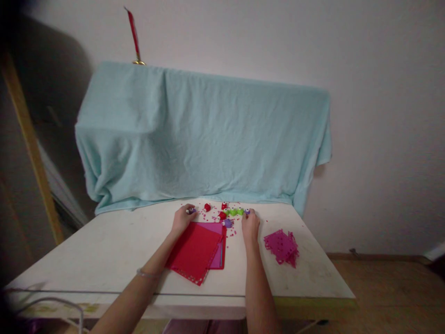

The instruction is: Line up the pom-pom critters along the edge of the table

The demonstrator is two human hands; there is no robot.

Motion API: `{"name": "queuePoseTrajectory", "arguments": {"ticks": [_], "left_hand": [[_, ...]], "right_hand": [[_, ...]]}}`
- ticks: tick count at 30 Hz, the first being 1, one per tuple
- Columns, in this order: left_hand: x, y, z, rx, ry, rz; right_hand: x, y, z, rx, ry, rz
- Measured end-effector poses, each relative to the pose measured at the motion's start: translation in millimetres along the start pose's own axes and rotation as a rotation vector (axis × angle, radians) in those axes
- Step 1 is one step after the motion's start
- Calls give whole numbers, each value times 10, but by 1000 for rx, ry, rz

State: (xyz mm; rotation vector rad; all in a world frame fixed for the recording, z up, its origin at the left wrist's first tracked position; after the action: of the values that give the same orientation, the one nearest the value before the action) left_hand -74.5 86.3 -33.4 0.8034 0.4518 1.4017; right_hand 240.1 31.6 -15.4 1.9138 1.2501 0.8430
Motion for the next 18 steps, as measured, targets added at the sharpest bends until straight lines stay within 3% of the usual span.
{"name": "queuePoseTrajectory", "arguments": {"ticks": [7, 11, 18], "left_hand": [[-22, 93, 80, -51, -2, 88], [97, 177, 115, -130, 4, 157], [632, 117, 264, 156, -27, -17]], "right_hand": [[-116, 37, -95, -15, 40, 101], [-163, 20, -133, -5, 74, 128], [-164, -15, -159, 3, 122, 103]]}}
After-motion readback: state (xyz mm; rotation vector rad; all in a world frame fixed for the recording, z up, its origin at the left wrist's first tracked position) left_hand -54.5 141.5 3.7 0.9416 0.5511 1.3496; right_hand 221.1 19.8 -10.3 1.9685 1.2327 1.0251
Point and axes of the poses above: each hand's wrist, its own x-axis towards the middle knuckle, its own y-axis out of the back of the hand, z = x × y, the point moved 2 cm from there along x, towards the middle knuckle, and after that the axes turned 15 degrees about -z, right-handed, at the moved point
